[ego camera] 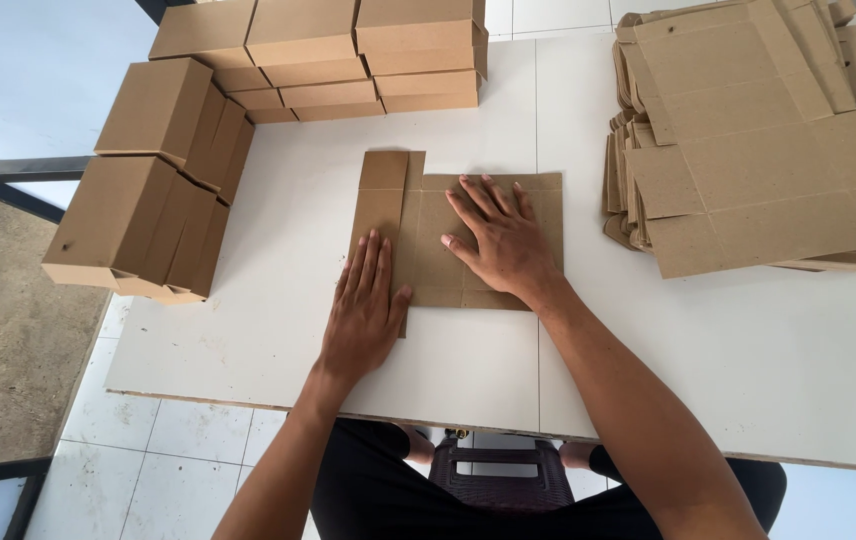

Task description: Folding a flat cardboard cutout into a small box

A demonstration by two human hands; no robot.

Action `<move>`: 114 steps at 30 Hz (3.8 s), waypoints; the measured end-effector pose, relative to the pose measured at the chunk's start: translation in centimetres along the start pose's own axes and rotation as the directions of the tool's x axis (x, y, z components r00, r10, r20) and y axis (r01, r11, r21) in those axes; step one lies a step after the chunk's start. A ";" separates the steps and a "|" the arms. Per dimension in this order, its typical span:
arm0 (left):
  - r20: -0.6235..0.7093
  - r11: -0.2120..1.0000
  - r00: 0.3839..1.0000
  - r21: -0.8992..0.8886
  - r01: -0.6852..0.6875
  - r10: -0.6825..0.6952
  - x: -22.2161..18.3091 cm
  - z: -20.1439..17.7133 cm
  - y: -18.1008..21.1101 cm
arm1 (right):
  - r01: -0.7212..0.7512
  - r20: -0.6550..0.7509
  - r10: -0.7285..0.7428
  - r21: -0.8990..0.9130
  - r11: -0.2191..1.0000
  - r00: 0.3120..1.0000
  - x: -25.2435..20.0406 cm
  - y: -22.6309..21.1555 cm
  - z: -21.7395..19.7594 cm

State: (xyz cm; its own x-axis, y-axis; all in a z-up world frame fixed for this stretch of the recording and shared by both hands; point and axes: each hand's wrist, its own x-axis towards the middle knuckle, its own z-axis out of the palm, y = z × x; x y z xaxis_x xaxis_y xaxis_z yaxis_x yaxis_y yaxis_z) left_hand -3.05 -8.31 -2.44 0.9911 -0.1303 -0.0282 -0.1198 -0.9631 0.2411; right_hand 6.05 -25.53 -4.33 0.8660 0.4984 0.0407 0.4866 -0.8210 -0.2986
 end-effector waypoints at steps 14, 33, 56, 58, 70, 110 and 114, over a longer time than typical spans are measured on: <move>-0.172 0.994 0.982 -0.057 -0.094 0.083 -7.2 1.2 0.4 | 0.116 -0.272 -0.115 -0.015 0.993 0.955 0.7 1.6 3.1; -0.304 0.988 0.940 0.052 -0.148 0.156 2.0 1.8 -0.6 | 0.038 -0.004 -0.038 0.035 0.999 0.999 -0.6 0.9 0.4; -0.208 0.990 0.973 0.121 -0.076 0.100 2.0 2.1 5.0 | -0.130 -0.325 0.097 -0.082 0.988 0.941 -1.1 3.6 0.1; -0.275 0.996 0.959 0.071 -0.049 0.067 1.6 1.4 4.9 | -0.139 -0.362 0.094 -0.100 0.985 0.927 -1.3 3.4 -0.5; -0.303 0.927 0.880 -0.031 0.374 -0.365 1.4 1.2 0.0 | -0.532 0.053 0.529 0.103 0.841 0.847 -6.1 -1.0 -5.0; 0.268 0.387 0.929 -0.852 0.352 -0.255 4.6 -2.3 1.2 | -0.396 0.086 0.595 0.820 0.414 0.799 -6.3 1.1 -2.5; 0.303 0.397 0.929 -0.842 0.366 -0.213 5.4 -0.3 0.3 | -0.405 0.102 0.586 0.815 0.415 0.804 -5.7 2.3 -1.3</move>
State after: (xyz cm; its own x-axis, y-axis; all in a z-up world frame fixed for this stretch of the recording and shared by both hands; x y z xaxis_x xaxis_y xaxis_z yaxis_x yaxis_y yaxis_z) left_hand 2.31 -9.21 -2.19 0.9283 0.0131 -0.3716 0.3643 -0.2316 0.9020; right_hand 2.38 -30.59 -3.99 0.9697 -0.0516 -0.2389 -0.2428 -0.3156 -0.9173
